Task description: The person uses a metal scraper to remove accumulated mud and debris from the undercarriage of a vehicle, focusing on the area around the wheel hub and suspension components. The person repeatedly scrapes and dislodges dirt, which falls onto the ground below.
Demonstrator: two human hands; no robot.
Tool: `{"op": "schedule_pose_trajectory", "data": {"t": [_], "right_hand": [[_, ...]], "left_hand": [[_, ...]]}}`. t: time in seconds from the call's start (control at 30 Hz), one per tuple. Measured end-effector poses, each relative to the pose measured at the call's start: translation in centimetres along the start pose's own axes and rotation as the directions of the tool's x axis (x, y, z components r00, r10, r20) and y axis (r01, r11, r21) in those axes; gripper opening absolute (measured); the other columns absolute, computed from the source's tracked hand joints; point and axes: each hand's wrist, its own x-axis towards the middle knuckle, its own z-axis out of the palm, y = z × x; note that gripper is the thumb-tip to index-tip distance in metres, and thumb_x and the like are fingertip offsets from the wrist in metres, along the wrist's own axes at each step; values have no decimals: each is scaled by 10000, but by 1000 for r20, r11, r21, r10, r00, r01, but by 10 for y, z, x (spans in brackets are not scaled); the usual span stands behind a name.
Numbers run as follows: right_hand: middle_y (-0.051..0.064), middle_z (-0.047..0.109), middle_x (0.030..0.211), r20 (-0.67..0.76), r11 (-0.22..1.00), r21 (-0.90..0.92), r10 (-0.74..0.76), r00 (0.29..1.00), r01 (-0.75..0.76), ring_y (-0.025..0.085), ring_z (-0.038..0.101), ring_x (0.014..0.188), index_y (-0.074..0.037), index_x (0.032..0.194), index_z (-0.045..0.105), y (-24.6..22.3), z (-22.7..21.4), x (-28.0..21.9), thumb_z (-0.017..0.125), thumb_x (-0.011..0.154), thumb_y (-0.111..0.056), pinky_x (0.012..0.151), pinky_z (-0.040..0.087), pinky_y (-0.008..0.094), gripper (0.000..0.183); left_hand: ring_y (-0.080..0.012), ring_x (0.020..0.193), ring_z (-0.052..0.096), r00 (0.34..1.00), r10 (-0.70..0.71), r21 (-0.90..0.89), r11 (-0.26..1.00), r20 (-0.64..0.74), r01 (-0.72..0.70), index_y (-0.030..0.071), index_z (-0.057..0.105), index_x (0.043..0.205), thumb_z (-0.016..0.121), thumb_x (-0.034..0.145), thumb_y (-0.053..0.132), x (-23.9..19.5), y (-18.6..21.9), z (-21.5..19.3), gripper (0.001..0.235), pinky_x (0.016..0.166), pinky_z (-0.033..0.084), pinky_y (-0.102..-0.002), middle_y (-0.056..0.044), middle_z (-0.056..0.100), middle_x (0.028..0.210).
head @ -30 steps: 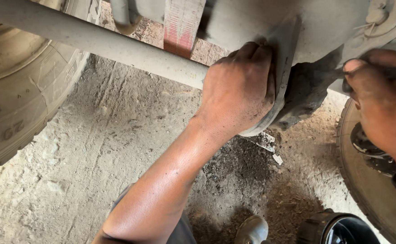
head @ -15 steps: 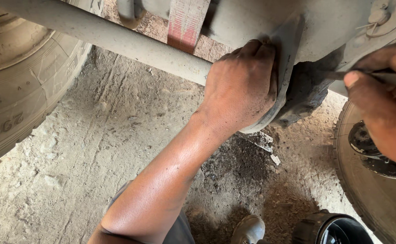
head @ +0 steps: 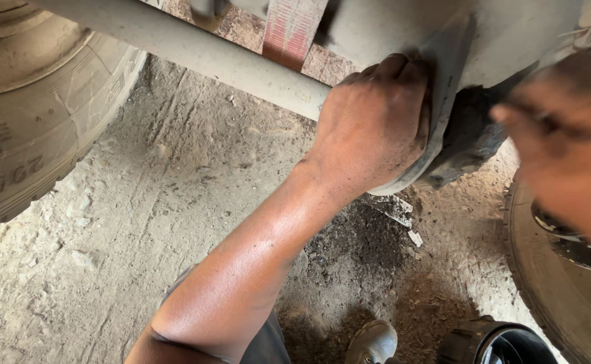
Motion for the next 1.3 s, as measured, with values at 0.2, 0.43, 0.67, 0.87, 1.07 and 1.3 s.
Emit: {"op": "schedule_pose_trajectory", "data": {"t": [0.2, 0.43, 0.67, 0.87, 1.07, 1.3], "right_hand": [[152, 666, 783, 68, 999, 22, -38, 997, 37, 216, 642, 603, 33, 985, 709, 13, 0, 5, 720, 1043, -120, 545, 506, 335, 164], [136, 668, 825, 67, 960, 211, 172, 983, -183, 205, 656, 652, 19, 1012, 695, 36, 10, 15, 681, 1046, -164, 587, 531, 330, 187], [190, 697, 883, 67, 990, 132, 30, 997, -38, 239, 689, 728, 52, 1067, 708, 42, 2, -6, 660, 1032, -113, 631, 576, 354, 176], [195, 694, 900, 46, 996, 77, -40, 998, 36, 242, 677, 729, 68, 1060, 701, 26, 2, 1, 656, 1025, -87, 638, 572, 350, 165], [174, 656, 911, 43, 993, 105, -52, 998, 47, 235, 641, 761, 60, 1056, 665, 20, 7, 6, 624, 1051, -119, 681, 550, 344, 183], [150, 612, 923, -17, 966, 259, -11, 1000, 15, 226, 599, 799, 51, 1051, 623, 101, 48, 2, 588, 1082, -155, 733, 523, 336, 211]], "left_hand": [[-203, 548, 660, 997, -46, 38, 998, 60, 44, -46, 681, 1019, 500, 1024, 70, 1, 2, -1, 216, 475, 545, -324, -246, 717, 969], [-237, 644, 701, 999, -24, 73, 997, 40, 21, -51, 684, 1052, 507, 1012, 65, 0, 2, -2, 215, 569, 584, -336, -269, 717, 1027], [-228, 661, 696, 1000, 22, 98, 995, 5, -22, -40, 674, 1028, 515, 1011, 90, 0, 2, -2, 206, 576, 581, -335, -219, 713, 944], [-220, 624, 680, 1000, 16, 55, 998, -6, -16, -42, 661, 1006, 477, 1042, 77, 3, 4, 1, 222, 562, 579, -326, -264, 697, 973], [-226, 614, 670, 1000, 17, 66, 998, 24, -19, -35, 677, 1014, 490, 1051, 115, -2, 1, 0, 242, 556, 574, -340, -175, 693, 858], [-213, 628, 660, 1000, 13, 107, 994, 17, -15, -22, 685, 1023, 459, 1064, 101, -2, -2, 8, 260, 593, 577, -328, -162, 687, 864]]}}
